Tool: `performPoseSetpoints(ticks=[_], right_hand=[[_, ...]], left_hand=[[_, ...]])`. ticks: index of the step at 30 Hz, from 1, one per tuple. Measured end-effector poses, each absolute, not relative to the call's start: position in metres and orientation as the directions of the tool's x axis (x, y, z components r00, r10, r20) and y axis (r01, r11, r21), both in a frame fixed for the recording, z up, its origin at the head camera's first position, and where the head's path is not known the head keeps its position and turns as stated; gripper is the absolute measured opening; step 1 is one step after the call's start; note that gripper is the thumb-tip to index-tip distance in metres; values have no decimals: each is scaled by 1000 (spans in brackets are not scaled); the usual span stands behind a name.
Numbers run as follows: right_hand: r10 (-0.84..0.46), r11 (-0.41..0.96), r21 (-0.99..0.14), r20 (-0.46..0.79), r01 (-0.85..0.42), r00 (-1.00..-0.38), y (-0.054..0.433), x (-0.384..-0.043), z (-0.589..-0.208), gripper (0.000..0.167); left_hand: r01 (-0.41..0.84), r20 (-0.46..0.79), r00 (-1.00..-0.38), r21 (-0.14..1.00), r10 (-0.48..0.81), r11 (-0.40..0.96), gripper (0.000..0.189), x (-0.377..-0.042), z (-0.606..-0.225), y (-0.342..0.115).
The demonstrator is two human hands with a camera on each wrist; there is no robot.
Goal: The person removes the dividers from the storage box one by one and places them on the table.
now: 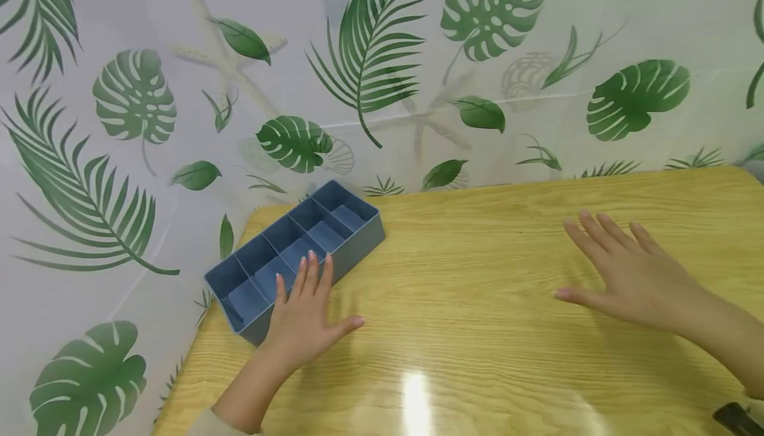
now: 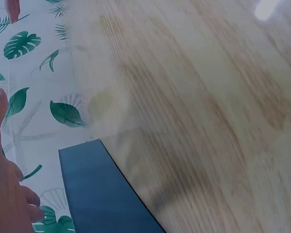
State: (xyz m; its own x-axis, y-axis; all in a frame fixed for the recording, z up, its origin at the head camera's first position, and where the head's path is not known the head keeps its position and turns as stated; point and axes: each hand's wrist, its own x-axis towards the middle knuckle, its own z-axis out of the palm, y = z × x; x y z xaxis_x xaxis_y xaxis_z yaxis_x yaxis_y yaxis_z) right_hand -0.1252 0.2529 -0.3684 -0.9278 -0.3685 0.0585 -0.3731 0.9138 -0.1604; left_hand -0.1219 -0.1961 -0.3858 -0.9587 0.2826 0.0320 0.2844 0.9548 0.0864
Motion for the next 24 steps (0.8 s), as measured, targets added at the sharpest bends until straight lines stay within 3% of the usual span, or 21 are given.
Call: performPoseSetpoints(ticks=[13, 24], right_hand=[[-425, 892, -152, 38, -425, -904, 226, -150, -344, 96], [-493, 858, -130, 59, -497, -868, 188, -173, -347, 93]], left_hand=[[223, 28, -975, 97, 222, 970, 101, -117, -381, -208], [167, 36, -986, 143, 164, 975, 99, -108, -373, -234]])
